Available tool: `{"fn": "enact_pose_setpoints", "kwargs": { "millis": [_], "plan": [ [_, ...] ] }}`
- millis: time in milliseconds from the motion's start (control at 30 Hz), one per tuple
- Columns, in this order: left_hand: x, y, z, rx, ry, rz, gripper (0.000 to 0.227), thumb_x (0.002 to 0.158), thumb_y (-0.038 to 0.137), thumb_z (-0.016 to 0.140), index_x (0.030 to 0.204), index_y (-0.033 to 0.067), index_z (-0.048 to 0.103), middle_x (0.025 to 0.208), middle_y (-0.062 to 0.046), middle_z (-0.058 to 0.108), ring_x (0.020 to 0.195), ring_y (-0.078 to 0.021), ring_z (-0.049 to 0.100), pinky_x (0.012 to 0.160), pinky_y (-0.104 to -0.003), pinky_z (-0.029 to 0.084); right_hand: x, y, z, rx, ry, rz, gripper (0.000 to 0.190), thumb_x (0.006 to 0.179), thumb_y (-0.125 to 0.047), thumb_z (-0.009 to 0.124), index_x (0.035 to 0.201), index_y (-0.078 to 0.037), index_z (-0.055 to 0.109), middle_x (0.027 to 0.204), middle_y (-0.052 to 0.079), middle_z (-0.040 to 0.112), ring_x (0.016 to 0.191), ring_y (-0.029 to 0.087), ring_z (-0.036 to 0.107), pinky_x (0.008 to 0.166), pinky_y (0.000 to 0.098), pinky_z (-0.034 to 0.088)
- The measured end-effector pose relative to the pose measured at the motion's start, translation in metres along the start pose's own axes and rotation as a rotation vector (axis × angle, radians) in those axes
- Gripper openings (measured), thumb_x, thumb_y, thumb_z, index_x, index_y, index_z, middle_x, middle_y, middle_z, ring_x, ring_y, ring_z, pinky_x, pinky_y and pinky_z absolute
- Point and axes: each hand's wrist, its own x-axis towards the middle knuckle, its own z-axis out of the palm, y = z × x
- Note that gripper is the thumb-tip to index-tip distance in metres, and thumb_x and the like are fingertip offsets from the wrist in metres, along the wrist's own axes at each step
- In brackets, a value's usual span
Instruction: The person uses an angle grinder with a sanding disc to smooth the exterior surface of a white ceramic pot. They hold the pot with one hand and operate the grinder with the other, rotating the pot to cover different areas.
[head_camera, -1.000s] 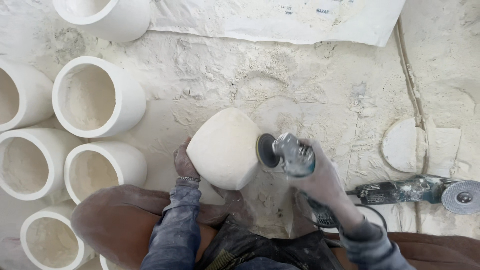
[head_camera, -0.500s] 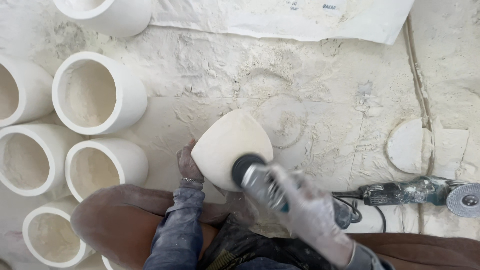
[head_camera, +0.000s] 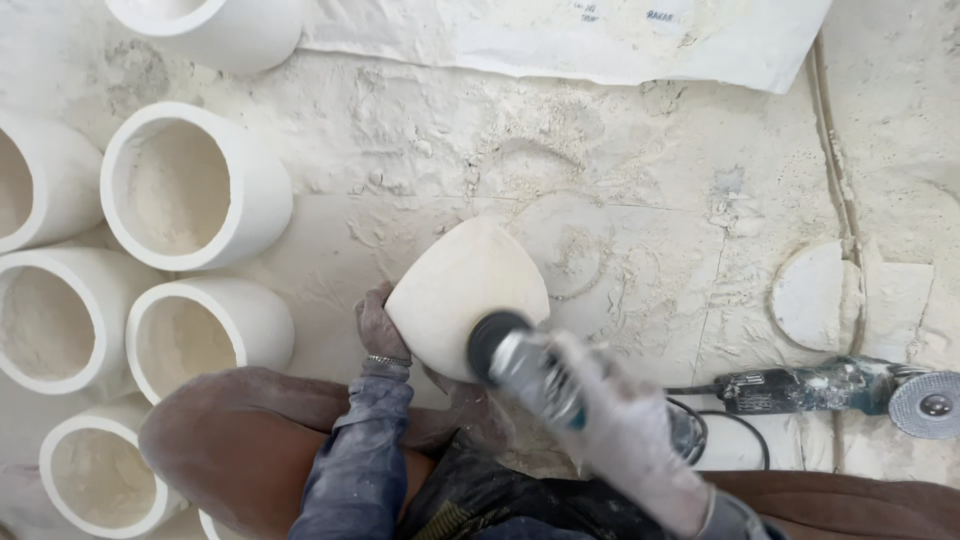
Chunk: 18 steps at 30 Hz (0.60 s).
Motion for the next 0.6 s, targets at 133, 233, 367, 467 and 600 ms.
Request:
{"fn": "enact_pose_setpoints", "kwargs": {
  "millis": [133,233,367,467,600],
  "plan": [
    [0.004,0.001,-0.001,0.133,-0.01,0.001,0.024,0.092,0.008,0.054,0.086,-0.0052,0.072,0.086,-0.018,0.078,0.081,-0.0187,0.069,0.075,-0.035,0.056,-0.017,0.022,0.028,-0.184,0.003,-0.135,0.112,0.05,-0.028,0.092,0.152,-0.027,0.044,0.123,0.008,0.054,0.098,0.027,0.066,0.069,0.0433,0.064],
    [-0.003,0.016,0.002,0.059,0.018,-0.134,0.032,0.089,0.017,0.054,0.082,-0.0029,0.077,0.082,-0.015,0.078,0.082,-0.0165,0.065,0.079,-0.033,0.052,-0.001,0.037,0.017,-0.023,0.171,-0.04,0.088,0.064,-0.026,0.093,0.141,-0.019,0.052,0.106,0.014,0.074,0.064,0.019,0.073,0.043,0.0263,0.062],
    [0.013,-0.021,-0.003,-0.37,0.163,-0.41,0.024,0.082,0.019,0.066,0.066,0.0025,0.07,0.053,-0.003,0.054,0.049,-0.013,0.053,0.045,-0.028,0.043,0.032,0.069,0.013,0.301,0.044,0.351,0.094,0.054,-0.025,0.092,0.137,-0.025,0.049,0.121,0.012,0.072,0.098,0.032,0.073,0.079,0.0411,0.061],
    [0.023,-0.034,-0.004,-0.415,0.18,-0.437,0.023,0.078,0.023,0.071,0.063,0.0064,0.067,0.05,-0.009,0.057,0.042,-0.0158,0.06,0.04,-0.024,0.048,0.047,0.077,0.007,0.398,-0.042,0.559,0.097,0.049,-0.028,0.092,0.137,-0.037,0.052,0.124,0.012,0.071,0.114,0.041,0.067,0.098,0.0557,0.052],
    [0.01,0.005,0.008,-0.33,0.227,-0.427,0.026,0.078,0.03,0.07,0.068,0.0067,0.072,0.055,-0.008,0.059,0.05,-0.012,0.056,0.047,-0.022,0.044,0.032,0.044,-0.006,0.405,0.019,0.378,0.093,0.049,-0.02,0.089,0.136,-0.022,0.056,0.116,0.023,0.072,0.104,0.05,0.07,0.091,0.0614,0.056]
  ]
}}
